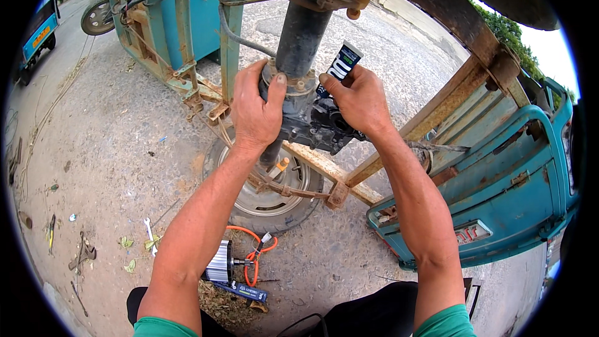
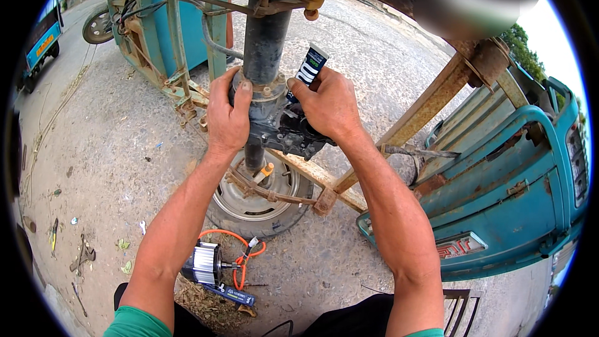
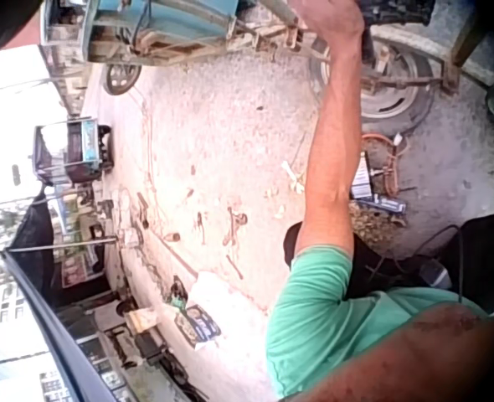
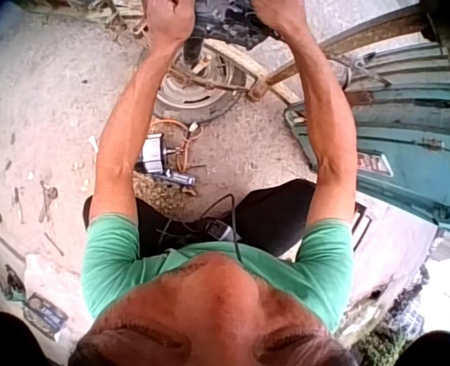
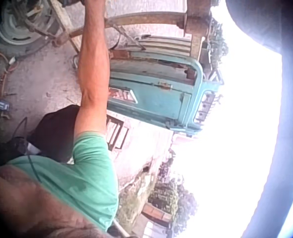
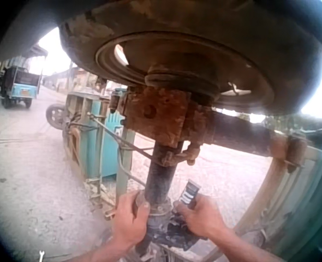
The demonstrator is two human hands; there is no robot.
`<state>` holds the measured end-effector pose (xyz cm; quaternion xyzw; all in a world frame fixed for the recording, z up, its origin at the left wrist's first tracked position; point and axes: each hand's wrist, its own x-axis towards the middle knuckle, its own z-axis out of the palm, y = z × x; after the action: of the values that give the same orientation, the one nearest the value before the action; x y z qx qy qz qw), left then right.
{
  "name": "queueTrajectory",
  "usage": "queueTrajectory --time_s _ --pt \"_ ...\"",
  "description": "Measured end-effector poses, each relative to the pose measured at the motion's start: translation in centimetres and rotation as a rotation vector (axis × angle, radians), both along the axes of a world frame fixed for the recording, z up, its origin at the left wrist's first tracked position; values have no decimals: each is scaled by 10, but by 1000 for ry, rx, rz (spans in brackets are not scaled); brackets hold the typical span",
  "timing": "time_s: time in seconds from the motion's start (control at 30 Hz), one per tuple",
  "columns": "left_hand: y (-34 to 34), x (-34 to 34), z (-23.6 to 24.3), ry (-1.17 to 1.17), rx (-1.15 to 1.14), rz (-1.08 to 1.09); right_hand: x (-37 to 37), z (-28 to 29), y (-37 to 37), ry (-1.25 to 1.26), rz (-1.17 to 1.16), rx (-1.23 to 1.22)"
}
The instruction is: The person applies grease from a tube to the inner surfaces of a vehicle's wheel hub assembly. After greasing, the person picks up an electric motor and positions it against the hub, aligning it for installation.
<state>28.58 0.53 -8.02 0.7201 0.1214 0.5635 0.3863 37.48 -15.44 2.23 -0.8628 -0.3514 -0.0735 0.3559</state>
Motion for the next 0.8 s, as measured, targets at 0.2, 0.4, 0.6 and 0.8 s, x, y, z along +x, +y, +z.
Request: queueTrajectory --time_s 0.2,0.4,0.6,0.8 --pt "1 -1 -1 8 0 0 -1 0 1 -7 -8 11" --pt "0 0 -1 11 -8 -12 0 0 1 2 -14 -3" --pt "2 0 -2 6 -6 -8 1 0 3 8 -15 -19" --pt "1 0 -1 8 -5 -1 -3 4 2 44 -31 -18"
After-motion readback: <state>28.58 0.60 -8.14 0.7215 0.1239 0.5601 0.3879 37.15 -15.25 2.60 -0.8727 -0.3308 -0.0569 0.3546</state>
